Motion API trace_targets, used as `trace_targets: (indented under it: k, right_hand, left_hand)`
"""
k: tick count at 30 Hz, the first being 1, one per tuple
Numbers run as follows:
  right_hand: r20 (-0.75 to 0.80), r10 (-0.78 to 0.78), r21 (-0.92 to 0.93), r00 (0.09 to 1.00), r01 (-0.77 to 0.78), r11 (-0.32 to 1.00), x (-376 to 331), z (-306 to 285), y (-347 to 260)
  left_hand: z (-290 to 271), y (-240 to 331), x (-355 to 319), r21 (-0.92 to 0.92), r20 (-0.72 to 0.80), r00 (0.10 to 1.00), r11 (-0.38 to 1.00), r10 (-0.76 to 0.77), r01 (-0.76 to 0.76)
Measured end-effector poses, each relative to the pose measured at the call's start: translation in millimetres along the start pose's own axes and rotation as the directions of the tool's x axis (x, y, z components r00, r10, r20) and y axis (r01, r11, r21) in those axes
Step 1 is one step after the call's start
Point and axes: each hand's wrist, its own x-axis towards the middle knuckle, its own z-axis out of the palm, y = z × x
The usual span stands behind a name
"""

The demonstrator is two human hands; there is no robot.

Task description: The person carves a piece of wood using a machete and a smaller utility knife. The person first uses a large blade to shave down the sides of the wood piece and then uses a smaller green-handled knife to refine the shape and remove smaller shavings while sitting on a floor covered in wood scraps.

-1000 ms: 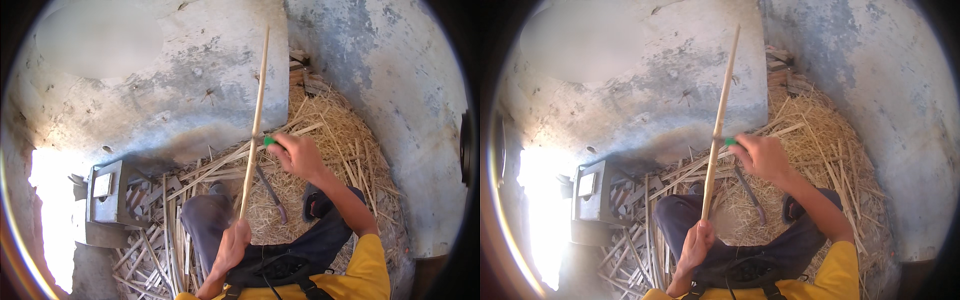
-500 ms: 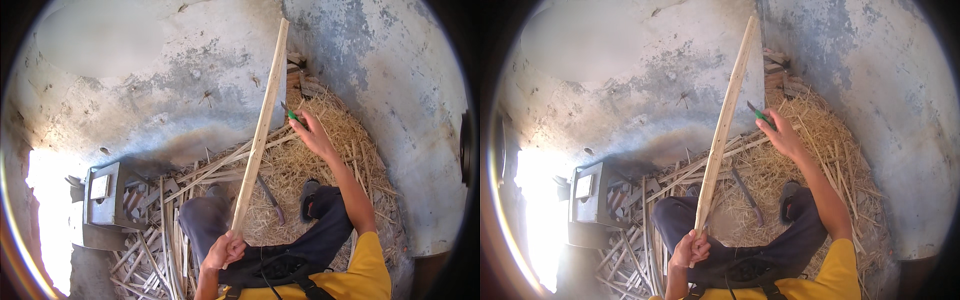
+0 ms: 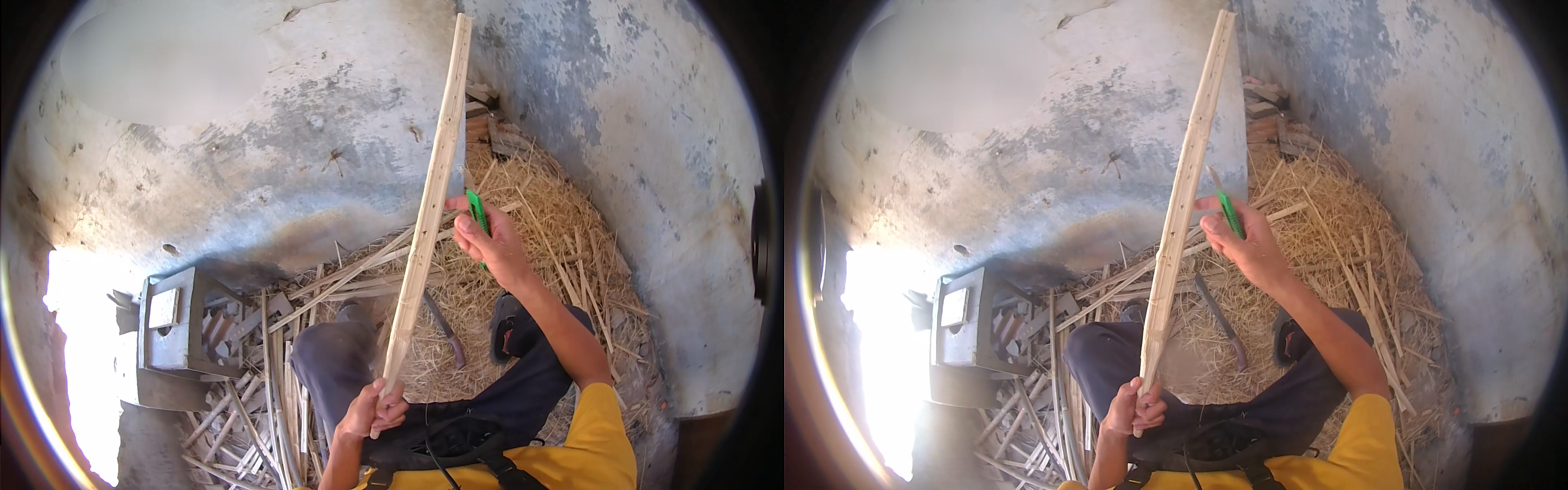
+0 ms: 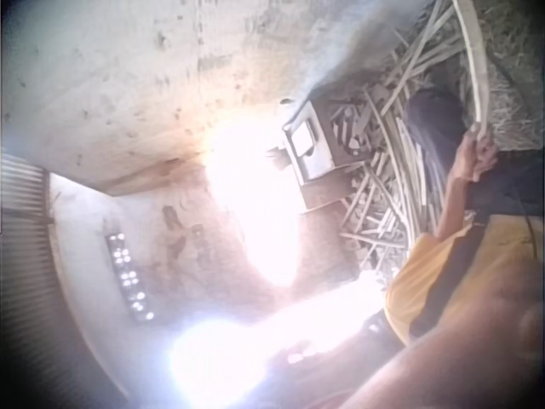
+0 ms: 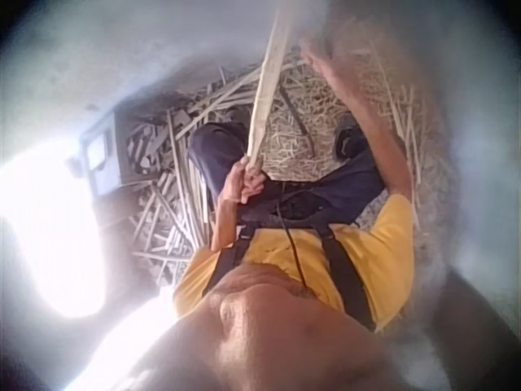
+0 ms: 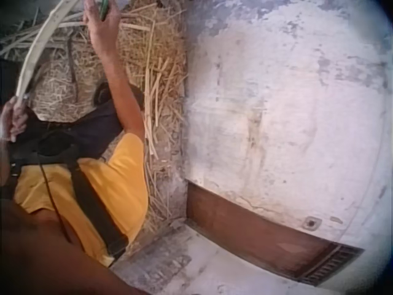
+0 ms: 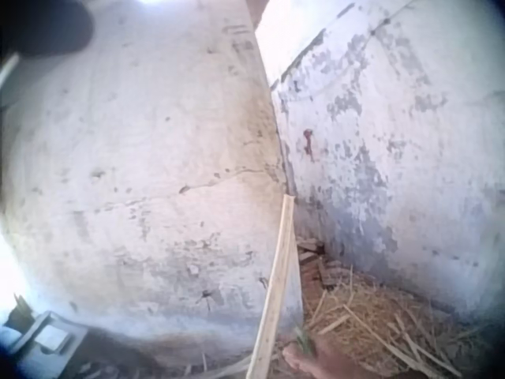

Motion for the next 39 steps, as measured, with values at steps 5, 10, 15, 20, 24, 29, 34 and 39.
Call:
trace_targets:
  k: [5, 10, 15, 20, 24, 29, 34, 39]
  right_hand:
    - [-0.003, -0.049, 0.013, 0.999, 0.049, 0.999, 3, 5, 9]
    - [-0.081, -0.001, 0.040, 0.997, 0.004, 0.999, -1, 6, 4]
    - [-0.072, 0.012, 0.119, 0.997, -0.003, 0.993, -7, 9, 7]
    - [-0.103, 0.007, 0.134, 0.995, 0.007, 0.991, -5, 3, 10]
    - [-0.080, -0.002, 0.021, 0.997, 0.004, 1.000, -6, 0, 5]
    - [-0.061, -0.077, -0.126, 0.995, 0.069, 0.990, -11, 2, -9]
    - [0.066, -0.258, -0.579, 0.964, 0.248, 0.777, -23, -6, -3]
    - [0.417, -0.371, -0.691, 0.830, 0.555, 0.464, -44, 22, 13]
  left_hand:
    - [6, 1, 7, 0.094, -0.011, 1.000, 0.996, -0.002, 0.003]
    - [7, 13, 12, 0.457, 0.005, 0.996, 0.886, 0.086, -0.079]
    - [38, 41, 23, 0.687, -0.046, 0.922, 0.682, 0.385, -0.251]
    - [52, 69, 32, 0.480, 0.189, 0.966, 0.841, 0.178, -0.249]
    - [70, 80, 39, 0.596, 0.183, 0.965, 0.760, 0.186, -0.259]
    - [74, 68, 45, 0.759, -0.083, 0.924, 0.624, 0.374, -0.184]
    - [83, 60, 48, 0.894, -0.116, 0.776, 0.405, 0.620, -0.191]
    - [97, 60, 51, 0.921, -0.204, 0.731, 0.380, 0.652, -0.082]
